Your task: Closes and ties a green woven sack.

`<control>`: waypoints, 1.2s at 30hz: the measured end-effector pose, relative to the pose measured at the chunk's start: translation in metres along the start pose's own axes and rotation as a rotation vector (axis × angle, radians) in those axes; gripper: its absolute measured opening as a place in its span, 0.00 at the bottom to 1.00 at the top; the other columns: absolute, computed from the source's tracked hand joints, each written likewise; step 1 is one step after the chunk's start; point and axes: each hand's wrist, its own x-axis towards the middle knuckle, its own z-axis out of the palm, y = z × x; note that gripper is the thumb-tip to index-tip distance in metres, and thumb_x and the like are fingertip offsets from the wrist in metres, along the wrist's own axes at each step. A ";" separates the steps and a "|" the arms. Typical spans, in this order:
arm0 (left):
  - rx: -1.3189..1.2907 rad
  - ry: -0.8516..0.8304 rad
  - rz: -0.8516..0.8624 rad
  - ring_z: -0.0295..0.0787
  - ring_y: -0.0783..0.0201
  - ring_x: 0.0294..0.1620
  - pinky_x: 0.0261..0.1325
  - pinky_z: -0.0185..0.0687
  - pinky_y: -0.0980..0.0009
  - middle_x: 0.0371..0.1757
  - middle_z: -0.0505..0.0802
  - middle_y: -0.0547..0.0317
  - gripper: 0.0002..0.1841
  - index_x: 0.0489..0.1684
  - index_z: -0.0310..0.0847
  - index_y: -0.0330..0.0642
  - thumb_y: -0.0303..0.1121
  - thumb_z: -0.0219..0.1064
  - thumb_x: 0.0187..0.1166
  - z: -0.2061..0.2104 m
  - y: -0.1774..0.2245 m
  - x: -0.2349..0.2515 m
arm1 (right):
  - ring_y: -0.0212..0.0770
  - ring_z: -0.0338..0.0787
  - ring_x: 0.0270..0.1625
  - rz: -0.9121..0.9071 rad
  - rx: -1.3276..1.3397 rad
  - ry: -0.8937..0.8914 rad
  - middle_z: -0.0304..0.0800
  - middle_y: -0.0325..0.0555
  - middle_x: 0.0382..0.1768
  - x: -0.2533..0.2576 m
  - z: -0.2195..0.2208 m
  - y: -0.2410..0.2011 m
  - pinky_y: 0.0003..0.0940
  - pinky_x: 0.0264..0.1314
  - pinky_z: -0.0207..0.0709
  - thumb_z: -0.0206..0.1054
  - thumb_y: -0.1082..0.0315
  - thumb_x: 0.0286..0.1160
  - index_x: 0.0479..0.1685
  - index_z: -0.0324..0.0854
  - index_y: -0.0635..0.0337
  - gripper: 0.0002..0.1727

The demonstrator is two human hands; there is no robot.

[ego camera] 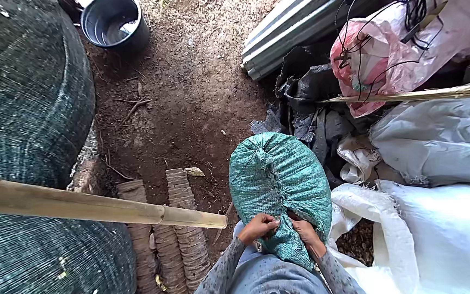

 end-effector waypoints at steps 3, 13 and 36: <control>-0.071 0.087 0.067 0.90 0.65 0.33 0.41 0.93 0.59 0.33 0.88 0.62 0.12 0.27 0.81 0.39 0.33 0.70 0.81 -0.016 0.005 -0.025 | 0.31 0.89 0.60 -0.016 -0.164 0.028 0.92 0.50 0.59 -0.004 -0.004 -0.001 0.31 0.70 0.78 0.67 0.67 0.84 0.65 0.83 0.68 0.17; 0.250 0.395 0.116 0.79 0.77 0.18 0.23 0.76 0.77 0.33 0.94 0.63 0.14 0.47 0.85 0.37 0.40 0.61 0.87 -0.103 0.016 -0.123 | 0.42 0.85 0.72 -0.103 -0.374 0.033 0.88 0.58 0.66 -0.014 -0.009 -0.006 0.40 0.81 0.70 0.57 0.64 0.91 0.69 0.81 0.70 0.20; 0.298 0.207 0.547 0.78 0.85 0.19 0.25 0.76 0.85 0.22 0.87 0.79 0.13 0.30 0.88 0.48 0.38 0.61 0.84 -0.120 -0.011 -0.162 | 0.37 0.89 0.55 -0.415 -0.480 0.015 0.92 0.56 0.51 -0.021 -0.005 0.008 0.36 0.66 0.78 0.51 0.72 0.90 0.59 0.85 0.72 0.17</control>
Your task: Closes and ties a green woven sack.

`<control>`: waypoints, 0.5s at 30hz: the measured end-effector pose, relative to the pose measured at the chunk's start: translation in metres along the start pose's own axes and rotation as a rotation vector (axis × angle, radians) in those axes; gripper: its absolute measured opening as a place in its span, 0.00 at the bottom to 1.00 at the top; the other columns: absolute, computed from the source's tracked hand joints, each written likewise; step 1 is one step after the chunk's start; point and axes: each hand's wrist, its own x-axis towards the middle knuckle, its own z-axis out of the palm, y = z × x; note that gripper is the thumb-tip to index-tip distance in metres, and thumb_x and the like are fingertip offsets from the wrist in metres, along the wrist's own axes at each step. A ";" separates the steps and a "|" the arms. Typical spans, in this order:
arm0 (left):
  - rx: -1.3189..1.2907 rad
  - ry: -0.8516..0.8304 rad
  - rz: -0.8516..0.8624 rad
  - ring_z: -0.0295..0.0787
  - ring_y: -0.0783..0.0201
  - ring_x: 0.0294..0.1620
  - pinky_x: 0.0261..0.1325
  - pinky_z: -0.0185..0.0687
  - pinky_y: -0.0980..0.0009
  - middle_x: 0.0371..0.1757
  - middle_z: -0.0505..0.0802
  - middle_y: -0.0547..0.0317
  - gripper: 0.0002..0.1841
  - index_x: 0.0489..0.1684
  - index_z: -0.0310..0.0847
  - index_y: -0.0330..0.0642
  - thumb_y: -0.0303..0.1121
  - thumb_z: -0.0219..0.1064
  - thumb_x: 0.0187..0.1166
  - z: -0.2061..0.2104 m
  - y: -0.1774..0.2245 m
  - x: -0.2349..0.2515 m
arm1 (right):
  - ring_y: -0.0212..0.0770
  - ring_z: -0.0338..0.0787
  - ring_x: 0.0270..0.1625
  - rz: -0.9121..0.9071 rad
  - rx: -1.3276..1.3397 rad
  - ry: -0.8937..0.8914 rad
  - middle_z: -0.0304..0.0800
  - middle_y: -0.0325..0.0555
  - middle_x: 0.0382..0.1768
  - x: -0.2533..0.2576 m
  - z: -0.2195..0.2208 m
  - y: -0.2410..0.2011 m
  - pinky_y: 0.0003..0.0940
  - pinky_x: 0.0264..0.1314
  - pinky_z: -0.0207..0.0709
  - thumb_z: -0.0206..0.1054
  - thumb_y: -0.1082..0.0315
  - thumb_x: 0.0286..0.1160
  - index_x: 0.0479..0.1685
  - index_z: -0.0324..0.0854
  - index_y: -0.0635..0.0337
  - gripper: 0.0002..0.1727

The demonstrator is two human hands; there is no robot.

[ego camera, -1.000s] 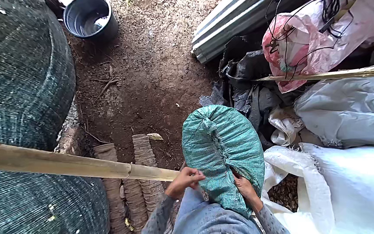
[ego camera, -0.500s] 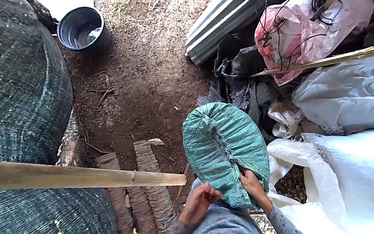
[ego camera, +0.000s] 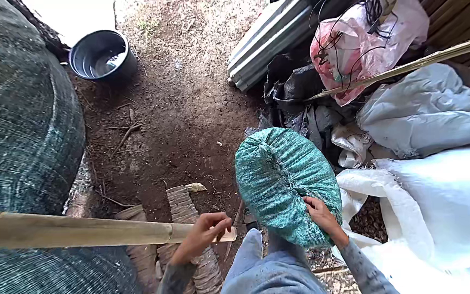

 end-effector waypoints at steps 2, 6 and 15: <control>0.176 -0.065 -0.041 0.81 0.81 0.21 0.30 0.81 0.80 0.23 0.88 0.73 0.17 0.31 0.89 0.41 0.41 0.60 0.84 0.002 0.001 -0.010 | 0.30 0.86 0.43 0.043 0.118 0.085 0.89 0.46 0.38 -0.007 0.005 -0.001 0.34 0.53 0.79 0.46 0.58 0.95 0.45 0.86 0.68 0.26; 0.216 0.036 -0.013 0.79 0.82 0.17 0.23 0.80 0.82 0.24 0.87 0.72 0.14 0.34 0.89 0.40 0.39 0.63 0.82 -0.008 -0.015 -0.044 | 0.49 0.91 0.54 0.036 -0.161 0.018 0.93 0.59 0.49 -0.001 0.003 -0.013 0.51 0.66 0.79 0.71 0.55 0.80 0.57 0.87 0.69 0.22; 0.565 0.391 0.249 0.80 0.80 0.22 0.27 0.77 0.77 0.25 0.90 0.71 0.18 0.35 0.90 0.46 0.50 0.67 0.82 -0.129 0.066 -0.077 | 0.54 0.86 0.46 0.148 -0.420 0.089 0.88 0.62 0.40 0.046 0.007 -0.009 0.56 0.57 0.75 0.77 0.68 0.67 0.35 0.85 0.74 0.14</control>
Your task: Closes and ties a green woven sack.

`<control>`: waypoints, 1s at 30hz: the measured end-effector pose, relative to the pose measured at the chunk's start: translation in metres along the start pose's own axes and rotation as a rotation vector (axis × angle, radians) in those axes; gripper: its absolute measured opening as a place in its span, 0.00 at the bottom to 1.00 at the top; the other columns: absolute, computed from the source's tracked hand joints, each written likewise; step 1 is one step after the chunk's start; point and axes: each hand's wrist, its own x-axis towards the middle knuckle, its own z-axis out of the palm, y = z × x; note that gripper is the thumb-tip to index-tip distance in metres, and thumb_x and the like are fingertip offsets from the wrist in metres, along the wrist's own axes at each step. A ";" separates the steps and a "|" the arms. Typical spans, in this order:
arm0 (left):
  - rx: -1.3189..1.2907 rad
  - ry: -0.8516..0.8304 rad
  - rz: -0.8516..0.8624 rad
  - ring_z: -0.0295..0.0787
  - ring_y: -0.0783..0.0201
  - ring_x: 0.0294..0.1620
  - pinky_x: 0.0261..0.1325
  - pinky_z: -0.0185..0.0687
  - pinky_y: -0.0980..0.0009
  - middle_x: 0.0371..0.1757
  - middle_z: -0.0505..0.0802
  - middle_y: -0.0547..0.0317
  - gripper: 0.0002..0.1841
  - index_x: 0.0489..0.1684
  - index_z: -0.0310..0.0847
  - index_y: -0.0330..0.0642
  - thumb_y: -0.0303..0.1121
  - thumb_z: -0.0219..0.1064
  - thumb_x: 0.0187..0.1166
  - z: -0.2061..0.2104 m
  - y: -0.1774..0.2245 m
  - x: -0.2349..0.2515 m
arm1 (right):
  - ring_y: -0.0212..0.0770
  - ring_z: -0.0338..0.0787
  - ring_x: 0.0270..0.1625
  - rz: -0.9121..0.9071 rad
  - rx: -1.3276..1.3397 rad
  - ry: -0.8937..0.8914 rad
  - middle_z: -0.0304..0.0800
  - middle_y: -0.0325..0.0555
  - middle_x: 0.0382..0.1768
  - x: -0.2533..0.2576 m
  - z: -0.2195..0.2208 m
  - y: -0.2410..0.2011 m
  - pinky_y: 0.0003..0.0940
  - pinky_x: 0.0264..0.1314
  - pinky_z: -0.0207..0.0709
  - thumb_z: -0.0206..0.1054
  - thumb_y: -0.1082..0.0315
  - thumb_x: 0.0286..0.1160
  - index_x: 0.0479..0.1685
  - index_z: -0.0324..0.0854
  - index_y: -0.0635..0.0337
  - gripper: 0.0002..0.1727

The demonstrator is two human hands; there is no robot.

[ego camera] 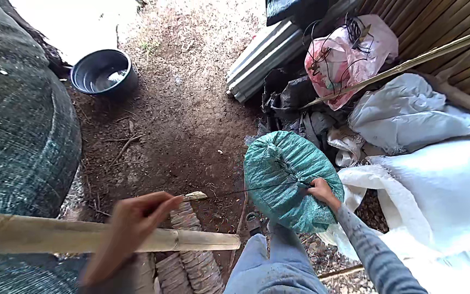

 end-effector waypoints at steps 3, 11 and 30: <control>0.422 0.090 -0.083 0.84 0.63 0.24 0.31 0.80 0.55 0.27 0.92 0.55 0.19 0.37 0.92 0.41 0.49 0.66 0.82 -0.095 -0.018 0.006 | 0.52 0.85 0.42 0.001 -0.027 -0.014 0.86 0.59 0.35 0.002 0.008 0.004 0.55 0.52 0.75 0.77 0.69 0.67 0.31 0.83 0.72 0.12; 0.564 0.081 -0.029 0.82 0.22 0.66 0.68 0.72 0.26 0.60 0.88 0.21 0.12 0.55 0.87 0.24 0.17 0.62 0.78 0.013 -0.004 0.013 | 0.46 0.82 0.37 -0.088 0.028 -0.043 0.84 0.55 0.32 -0.002 -0.001 0.013 0.50 0.49 0.74 0.75 0.67 0.72 0.31 0.83 0.73 0.14; -0.107 -0.174 -0.129 0.91 0.43 0.57 0.65 0.85 0.49 0.56 0.92 0.38 0.12 0.51 0.92 0.33 0.33 0.71 0.79 0.357 0.071 0.060 | 0.27 0.89 0.44 -0.088 0.737 -0.636 0.92 0.39 0.43 -0.019 -0.008 0.039 0.29 0.52 0.85 0.58 0.74 0.77 0.57 0.84 0.63 0.14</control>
